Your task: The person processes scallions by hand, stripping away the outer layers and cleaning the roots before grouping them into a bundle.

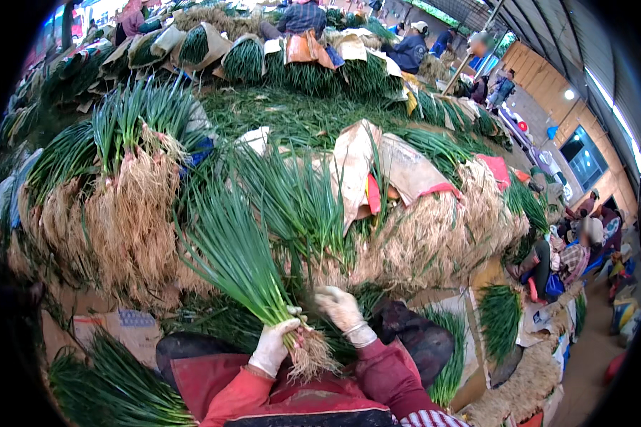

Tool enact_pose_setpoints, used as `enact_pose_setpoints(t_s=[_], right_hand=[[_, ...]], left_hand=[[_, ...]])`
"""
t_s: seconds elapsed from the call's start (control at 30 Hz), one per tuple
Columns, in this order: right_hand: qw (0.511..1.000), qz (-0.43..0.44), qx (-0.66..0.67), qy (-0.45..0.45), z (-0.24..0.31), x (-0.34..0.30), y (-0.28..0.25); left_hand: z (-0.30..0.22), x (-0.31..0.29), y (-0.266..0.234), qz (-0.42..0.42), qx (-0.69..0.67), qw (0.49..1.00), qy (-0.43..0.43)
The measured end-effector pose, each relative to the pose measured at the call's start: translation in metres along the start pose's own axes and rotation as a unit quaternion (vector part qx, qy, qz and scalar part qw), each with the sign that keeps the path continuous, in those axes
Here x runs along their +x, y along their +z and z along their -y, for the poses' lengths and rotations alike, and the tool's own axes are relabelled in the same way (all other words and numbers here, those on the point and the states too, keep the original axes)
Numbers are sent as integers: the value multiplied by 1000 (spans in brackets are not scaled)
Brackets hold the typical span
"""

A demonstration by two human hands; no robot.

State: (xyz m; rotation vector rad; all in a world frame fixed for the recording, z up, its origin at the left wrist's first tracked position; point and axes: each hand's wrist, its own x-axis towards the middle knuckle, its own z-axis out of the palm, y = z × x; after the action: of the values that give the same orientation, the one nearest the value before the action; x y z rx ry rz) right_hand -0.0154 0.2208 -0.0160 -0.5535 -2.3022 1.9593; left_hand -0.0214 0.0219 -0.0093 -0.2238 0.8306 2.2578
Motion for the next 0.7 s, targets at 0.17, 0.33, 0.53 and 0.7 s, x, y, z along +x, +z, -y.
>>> enact_pose_setpoints(t_s=[0.17,0.33,0.53,0.7], right_hand=[[989,145,-39,14,50,-3,44],[995,93,-35,11,41,-8,44],[856,287,-427,56,-24,3,19],[918,-118,-371,-70,26,56,7]], left_hand=[[5,-3,-4,-37,-3,999,-30],[-4,-6,-1,1,-20,999,-25],[1,-4,-6,15,-102,994,23],[-9,-8,3,40,-77,996,8]])
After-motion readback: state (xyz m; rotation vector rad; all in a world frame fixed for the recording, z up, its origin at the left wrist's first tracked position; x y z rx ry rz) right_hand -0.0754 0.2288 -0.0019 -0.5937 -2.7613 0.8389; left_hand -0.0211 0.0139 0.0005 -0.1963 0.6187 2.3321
